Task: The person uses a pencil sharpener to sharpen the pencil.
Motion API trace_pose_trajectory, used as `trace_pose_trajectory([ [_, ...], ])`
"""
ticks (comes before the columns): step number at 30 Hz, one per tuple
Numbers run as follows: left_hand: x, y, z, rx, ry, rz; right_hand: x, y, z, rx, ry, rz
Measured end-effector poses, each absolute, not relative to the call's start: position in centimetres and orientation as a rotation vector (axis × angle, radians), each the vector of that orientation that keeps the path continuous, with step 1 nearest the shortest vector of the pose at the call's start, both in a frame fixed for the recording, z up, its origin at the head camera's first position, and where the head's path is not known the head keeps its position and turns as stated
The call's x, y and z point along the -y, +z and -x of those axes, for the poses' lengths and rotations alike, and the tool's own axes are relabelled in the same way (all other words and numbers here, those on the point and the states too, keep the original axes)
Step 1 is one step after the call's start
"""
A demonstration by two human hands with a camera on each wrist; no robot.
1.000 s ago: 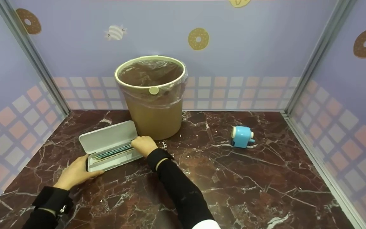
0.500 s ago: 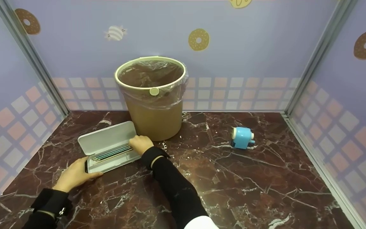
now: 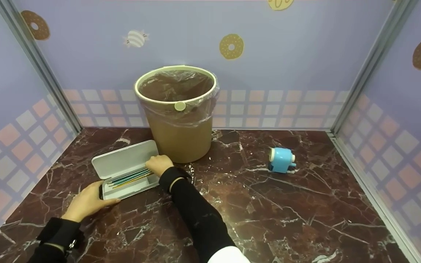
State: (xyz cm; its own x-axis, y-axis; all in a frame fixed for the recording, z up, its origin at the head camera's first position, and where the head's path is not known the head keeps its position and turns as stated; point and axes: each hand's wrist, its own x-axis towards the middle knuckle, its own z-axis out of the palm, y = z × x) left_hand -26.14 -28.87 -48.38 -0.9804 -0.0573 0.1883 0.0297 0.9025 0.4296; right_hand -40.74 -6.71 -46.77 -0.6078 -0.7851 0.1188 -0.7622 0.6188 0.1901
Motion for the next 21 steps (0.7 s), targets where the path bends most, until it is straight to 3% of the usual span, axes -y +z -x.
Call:
trace_pose_trajectory([
  [21, 28.91, -48.49, 26.11, 2.879, -0.65, -0.037, 7.3, -46.45, 40.73, 2.593, -0.325, -1.303],
])
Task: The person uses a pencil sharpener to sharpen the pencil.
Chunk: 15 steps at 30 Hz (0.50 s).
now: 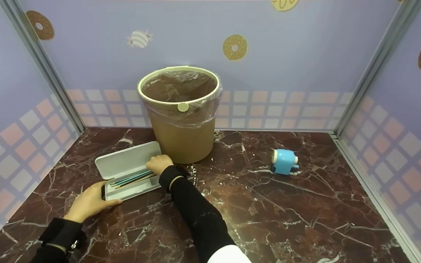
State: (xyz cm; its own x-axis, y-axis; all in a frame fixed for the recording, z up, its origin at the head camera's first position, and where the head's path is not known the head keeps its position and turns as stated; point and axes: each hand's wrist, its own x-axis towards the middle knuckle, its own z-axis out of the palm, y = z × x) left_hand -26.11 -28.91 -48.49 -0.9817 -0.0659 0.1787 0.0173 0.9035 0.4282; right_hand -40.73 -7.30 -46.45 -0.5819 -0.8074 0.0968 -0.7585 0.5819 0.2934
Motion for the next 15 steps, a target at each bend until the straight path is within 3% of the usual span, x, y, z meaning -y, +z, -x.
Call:
trace_pose_trajectory([
  [15, 28.87, -48.55, 26.11, 2.882, -0.629, -0.043, 6.59, -47.25, 41.25, 2.448, -0.352, -1.383],
])
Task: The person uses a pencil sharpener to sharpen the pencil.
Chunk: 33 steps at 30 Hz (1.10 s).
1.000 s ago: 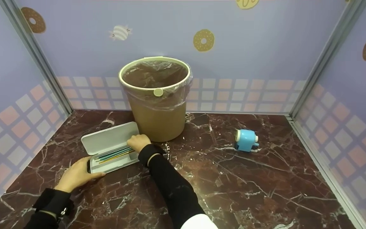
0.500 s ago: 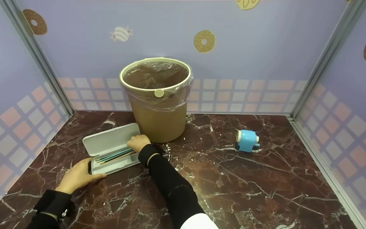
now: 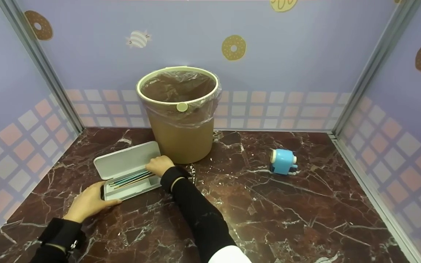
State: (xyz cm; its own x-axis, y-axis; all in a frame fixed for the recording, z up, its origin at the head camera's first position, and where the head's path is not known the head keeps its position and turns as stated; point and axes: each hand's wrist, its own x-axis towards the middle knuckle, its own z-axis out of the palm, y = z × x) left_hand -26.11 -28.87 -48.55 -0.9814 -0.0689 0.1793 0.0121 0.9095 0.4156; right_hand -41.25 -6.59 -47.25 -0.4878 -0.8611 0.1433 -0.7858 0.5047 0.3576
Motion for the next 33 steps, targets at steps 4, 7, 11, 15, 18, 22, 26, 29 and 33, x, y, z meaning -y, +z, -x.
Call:
trace_pose_trajectory([
  [4, 28.8, -48.6, 26.1, 2.878, -0.638, -0.045, 6.4, -47.0, 41.3, 2.449, -0.349, -1.379],
  [7, 28.7, -48.7, 26.1, 2.871, -0.646, -0.038, 6.2, -46.7, 41.2, 2.476, -0.344, -1.372],
  [11, 28.5, -48.7, 26.2, 2.862, -0.66, -0.028, 5.8, -46.5, 41.0, 2.501, -0.345, -1.372],
  [15, 28.4, -48.7, 26.3, 2.863, -0.667, -0.022, 5.3, -46.4, 40.8, 2.459, -0.37, -1.38],
  [18, 28.4, -48.6, 26.2, 2.868, -0.676, -0.021, 4.7, -46.4, 40.7, 2.404, -0.383, -1.376],
  [22, 28.5, -48.5, 26.1, 2.878, -0.687, -0.022, 3.8, -46.3, 40.3, 2.367, -0.348, -1.355],
  [26, 28.6, -48.4, 26.2, 2.885, -0.694, -0.011, 2.7, -46.3, 39.8, 2.355, -0.31, -1.328],
  [29, 28.8, -48.5, 26.2, 2.889, -0.696, -0.011, 1.8, -46.3, 39.2, 2.357, -0.277, -1.304],
  [33, 28.8, -48.6, 26.2, 2.897, -0.696, -0.018, -0.1, -46.2, 38.3, 2.39, -0.196, -1.27],
])
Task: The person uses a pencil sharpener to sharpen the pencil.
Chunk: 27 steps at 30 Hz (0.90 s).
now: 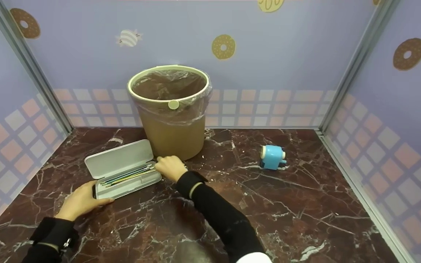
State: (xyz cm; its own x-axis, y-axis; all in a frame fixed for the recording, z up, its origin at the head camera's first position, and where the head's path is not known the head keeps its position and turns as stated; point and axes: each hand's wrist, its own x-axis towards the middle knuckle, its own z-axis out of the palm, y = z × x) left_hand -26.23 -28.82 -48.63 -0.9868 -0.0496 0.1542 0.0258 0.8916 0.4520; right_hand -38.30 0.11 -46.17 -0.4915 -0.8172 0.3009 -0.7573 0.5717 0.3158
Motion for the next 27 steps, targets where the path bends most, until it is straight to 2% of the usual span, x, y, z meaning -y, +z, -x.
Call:
trace_pose_trajectory([
  [18, 28.5, -48.1, 26.2, 2.945, -0.649, -0.032, -10.9, -46.8, 33.9, 2.518, 0.444, -1.06],
  [27, 28.4, -47.9, 26.2, 2.961, -0.642, -0.038, -14.3, -46.7, 31.7, 2.499, 0.862, -0.971],
])
